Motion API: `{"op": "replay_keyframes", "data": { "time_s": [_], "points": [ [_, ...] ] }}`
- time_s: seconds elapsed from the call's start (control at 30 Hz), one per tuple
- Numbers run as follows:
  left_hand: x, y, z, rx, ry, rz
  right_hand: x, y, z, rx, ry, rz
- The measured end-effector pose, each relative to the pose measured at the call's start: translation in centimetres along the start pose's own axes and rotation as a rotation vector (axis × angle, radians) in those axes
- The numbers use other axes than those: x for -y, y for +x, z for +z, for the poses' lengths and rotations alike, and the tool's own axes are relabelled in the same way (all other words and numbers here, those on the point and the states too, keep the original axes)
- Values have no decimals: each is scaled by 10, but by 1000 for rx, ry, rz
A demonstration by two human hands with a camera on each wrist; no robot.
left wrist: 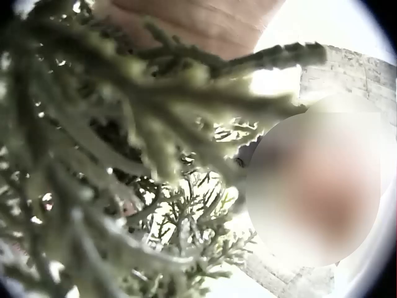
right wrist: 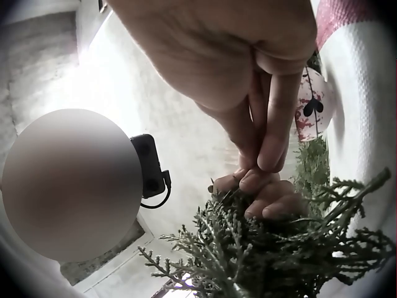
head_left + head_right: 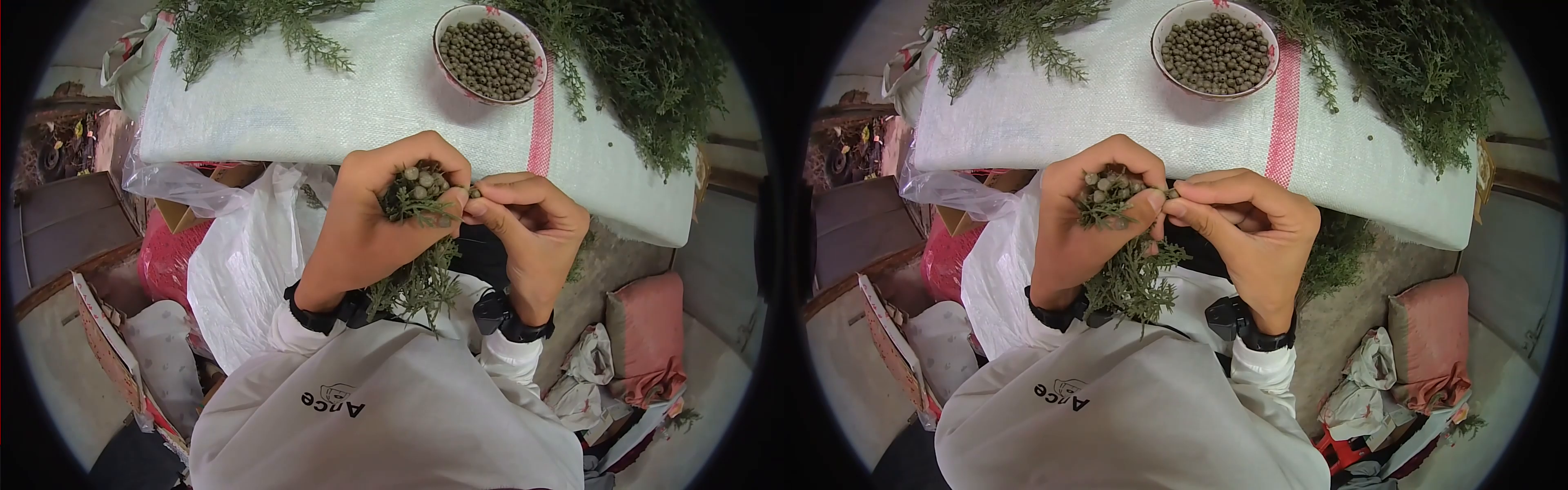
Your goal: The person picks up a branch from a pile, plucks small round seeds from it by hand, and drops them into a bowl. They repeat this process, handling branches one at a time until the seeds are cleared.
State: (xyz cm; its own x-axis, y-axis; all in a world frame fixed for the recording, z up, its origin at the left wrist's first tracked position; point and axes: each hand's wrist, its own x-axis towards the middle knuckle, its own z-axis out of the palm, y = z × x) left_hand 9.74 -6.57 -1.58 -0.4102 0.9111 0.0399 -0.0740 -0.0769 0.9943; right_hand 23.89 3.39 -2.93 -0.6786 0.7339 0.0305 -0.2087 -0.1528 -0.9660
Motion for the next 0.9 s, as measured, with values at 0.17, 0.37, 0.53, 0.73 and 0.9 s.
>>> {"op": "replay_keyframes", "data": {
  "time_s": [0.17, 0.37, 0.53, 0.73, 0.9],
  "points": [
    [3, 5, 2, 30, -55, -21, 3, -2, 0, -41, -11, 26],
    [4, 5, 1, 41, -129, -136, 6, 2, -3, -29, -66, 111],
    [-5, 4, 3, 44, -326, -275, 10, 6, -4, 44, -61, 2],
    [-10, 13, 9, -98, -330, -46, 19, 4, 4, 335, -105, 55],
    [-12, 19, 33, -75, -384, 123, 47, 3, 4, 439, -267, 35]
  ]
}}
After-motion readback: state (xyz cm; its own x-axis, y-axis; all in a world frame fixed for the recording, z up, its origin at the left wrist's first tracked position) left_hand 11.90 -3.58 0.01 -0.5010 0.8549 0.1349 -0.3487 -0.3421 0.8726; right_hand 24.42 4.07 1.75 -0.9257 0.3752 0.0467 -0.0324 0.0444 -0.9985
